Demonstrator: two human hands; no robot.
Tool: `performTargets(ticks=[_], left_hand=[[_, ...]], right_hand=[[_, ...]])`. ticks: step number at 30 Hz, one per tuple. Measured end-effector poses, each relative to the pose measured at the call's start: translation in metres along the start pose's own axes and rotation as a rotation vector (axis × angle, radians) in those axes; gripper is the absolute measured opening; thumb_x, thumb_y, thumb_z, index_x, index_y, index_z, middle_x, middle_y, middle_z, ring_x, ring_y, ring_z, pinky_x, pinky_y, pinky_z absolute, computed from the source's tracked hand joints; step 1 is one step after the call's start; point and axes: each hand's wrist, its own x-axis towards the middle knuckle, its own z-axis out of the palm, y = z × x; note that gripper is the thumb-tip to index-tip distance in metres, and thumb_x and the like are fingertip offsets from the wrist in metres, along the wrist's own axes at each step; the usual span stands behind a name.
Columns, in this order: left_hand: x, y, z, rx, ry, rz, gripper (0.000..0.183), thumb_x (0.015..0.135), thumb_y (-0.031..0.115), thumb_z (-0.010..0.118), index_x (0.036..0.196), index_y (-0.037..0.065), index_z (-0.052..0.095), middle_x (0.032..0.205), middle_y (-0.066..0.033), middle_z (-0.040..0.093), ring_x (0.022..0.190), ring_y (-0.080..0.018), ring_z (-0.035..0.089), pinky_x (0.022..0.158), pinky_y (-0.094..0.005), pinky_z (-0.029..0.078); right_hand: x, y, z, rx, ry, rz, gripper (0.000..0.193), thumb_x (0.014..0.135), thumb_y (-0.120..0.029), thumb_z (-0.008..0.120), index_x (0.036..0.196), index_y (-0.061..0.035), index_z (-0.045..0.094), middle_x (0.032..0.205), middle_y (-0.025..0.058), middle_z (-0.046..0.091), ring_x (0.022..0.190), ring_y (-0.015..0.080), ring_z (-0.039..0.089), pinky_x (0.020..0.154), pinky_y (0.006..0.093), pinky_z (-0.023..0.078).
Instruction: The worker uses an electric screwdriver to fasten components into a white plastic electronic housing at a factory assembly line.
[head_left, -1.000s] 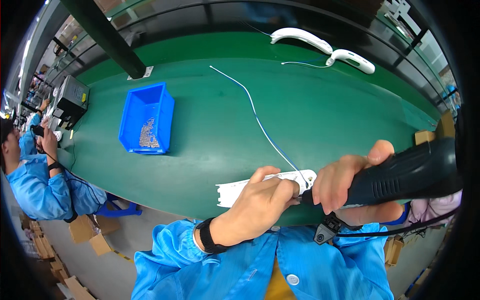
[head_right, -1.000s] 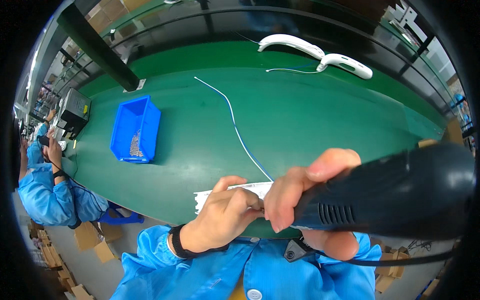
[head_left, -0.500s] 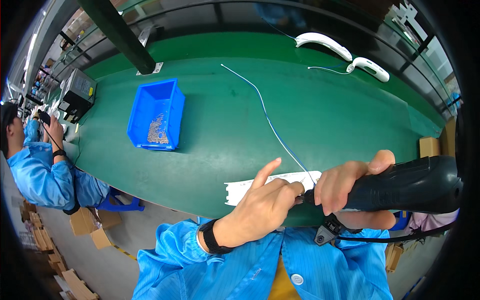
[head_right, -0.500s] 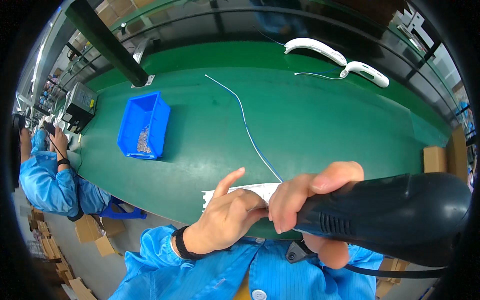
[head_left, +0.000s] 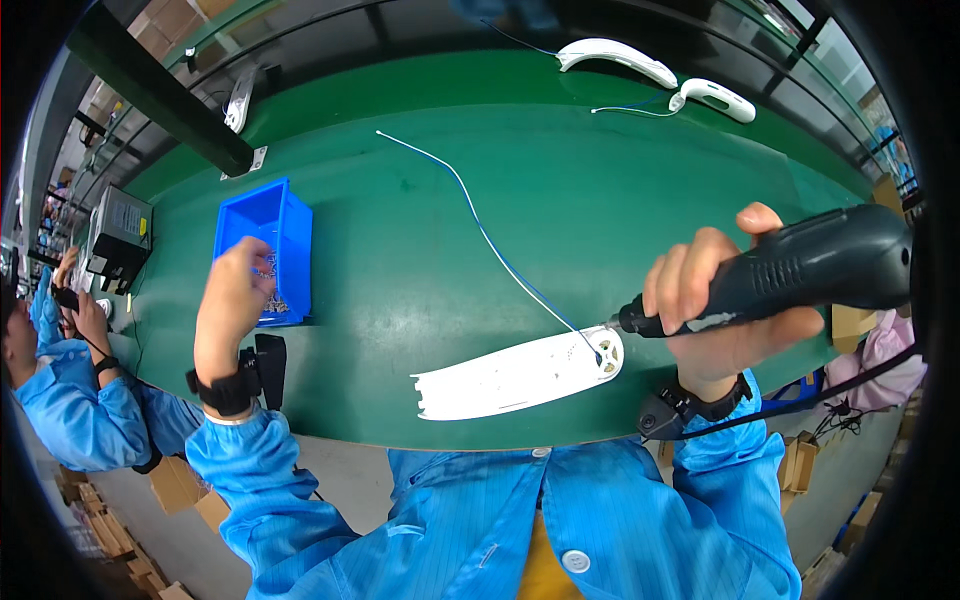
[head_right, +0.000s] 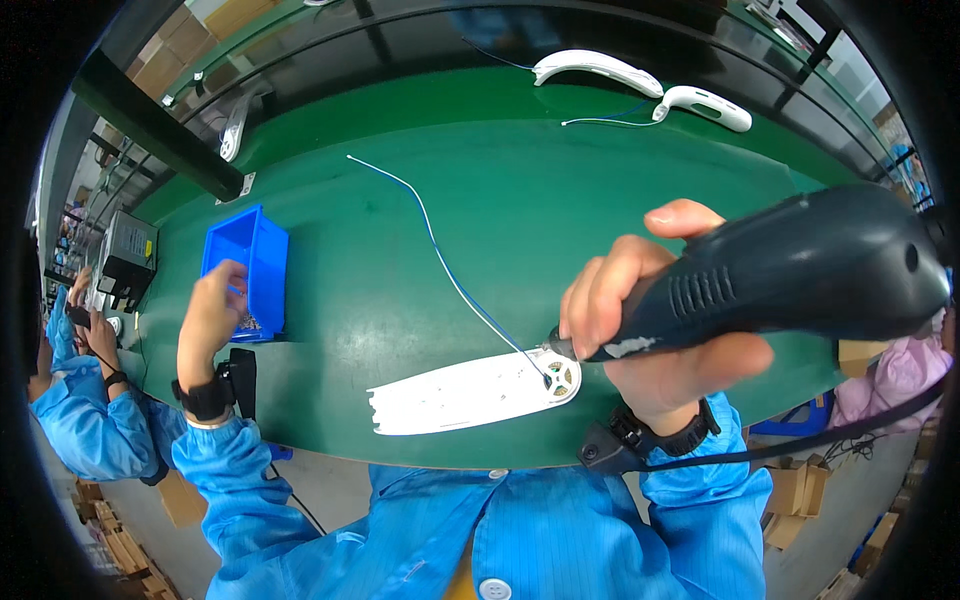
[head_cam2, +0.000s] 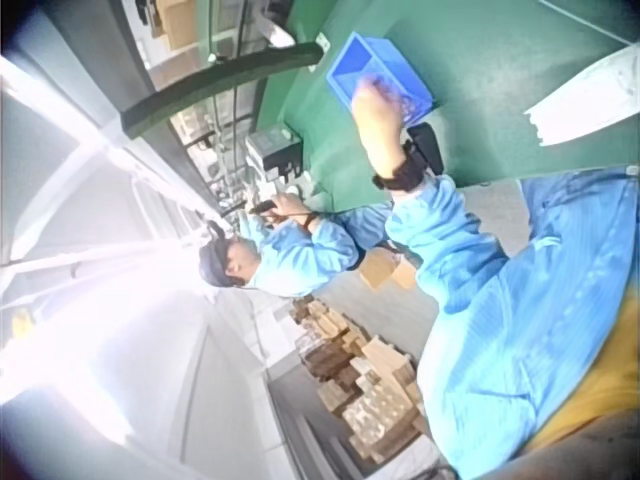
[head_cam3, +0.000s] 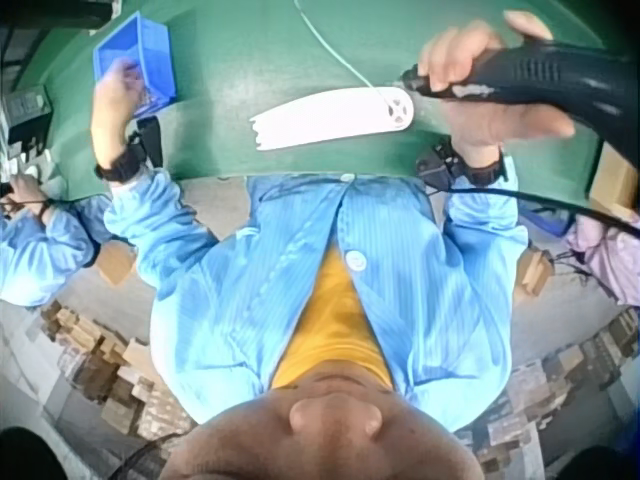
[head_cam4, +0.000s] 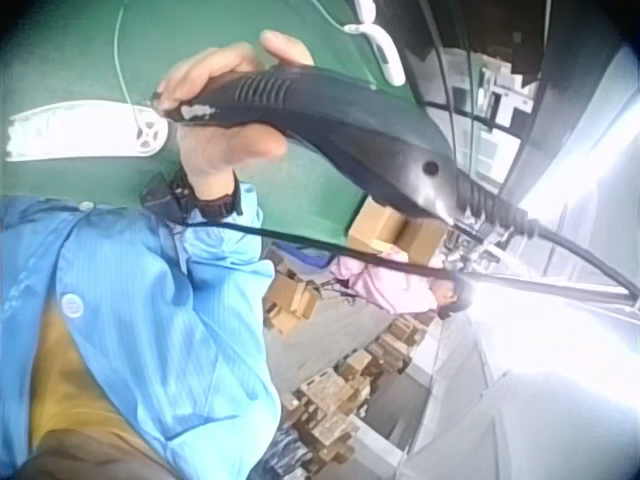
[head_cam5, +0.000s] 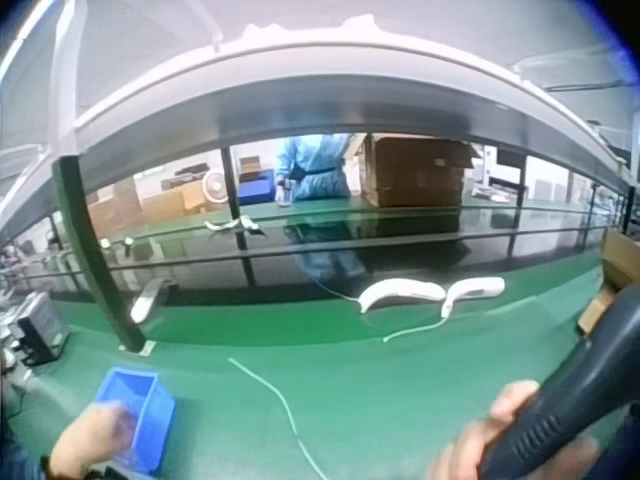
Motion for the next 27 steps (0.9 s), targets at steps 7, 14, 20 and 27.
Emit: performTargets(ticks=[7,14,20,27], left_hand=[[0.01,-0.002,0.029,0.133,-0.08,-0.056,0.012,0.07,-0.001,0.054,0.081,-0.002,0.059,0.082,-0.0239,0.058,0.08,-0.0404,0.057,0.067,-0.0436,0.045],[0.001,0.0,0.024,0.158,0.195,0.057,0.006,0.077,-0.001,0.054,0.081,-0.003,0.058,0.075,-0.0189,0.056,0.071,-0.0368,0.055,0.061,-0.0405,0.043],[-0.006,0.037,0.014,0.079,0.552,0.161,0.006,0.074,-0.002,0.06,0.076,-0.004,0.055,0.078,-0.0106,0.056,0.068,-0.0213,0.057,0.062,-0.0286,0.043],[-0.059,0.15,0.086,-0.425,0.177,0.455,0.017,0.069,0.001,0.066,0.079,0.002,0.052,0.092,-0.0133,0.062,0.08,-0.0302,0.059,0.07,-0.0378,0.046]], right_hand=[[-0.004,0.027,-0.012,-0.207,-0.006,0.058,0.08,0.075,-0.076,0.035,0.116,-0.0078,0.033,0.057,0.0016,0.044,0.041,0.0119,0.045,0.042,0.0279,0.042],[-0.004,0.041,-0.012,-0.178,-0.001,0.123,0.08,0.073,-0.077,0.035,0.114,-0.0077,0.033,0.056,0.0013,0.044,0.041,0.0119,0.045,0.042,0.0281,0.042],[-0.003,0.052,-0.013,-0.225,-0.007,0.154,0.081,0.073,-0.077,0.035,0.115,-0.0075,0.032,0.056,0.0012,0.044,0.041,0.0122,0.046,0.043,0.0285,0.042],[0.0,0.057,-0.015,-0.223,-0.039,0.164,0.082,0.074,-0.076,0.035,0.118,-0.0078,0.031,0.057,0.0014,0.044,0.042,0.0121,0.046,0.044,0.0285,0.043]])
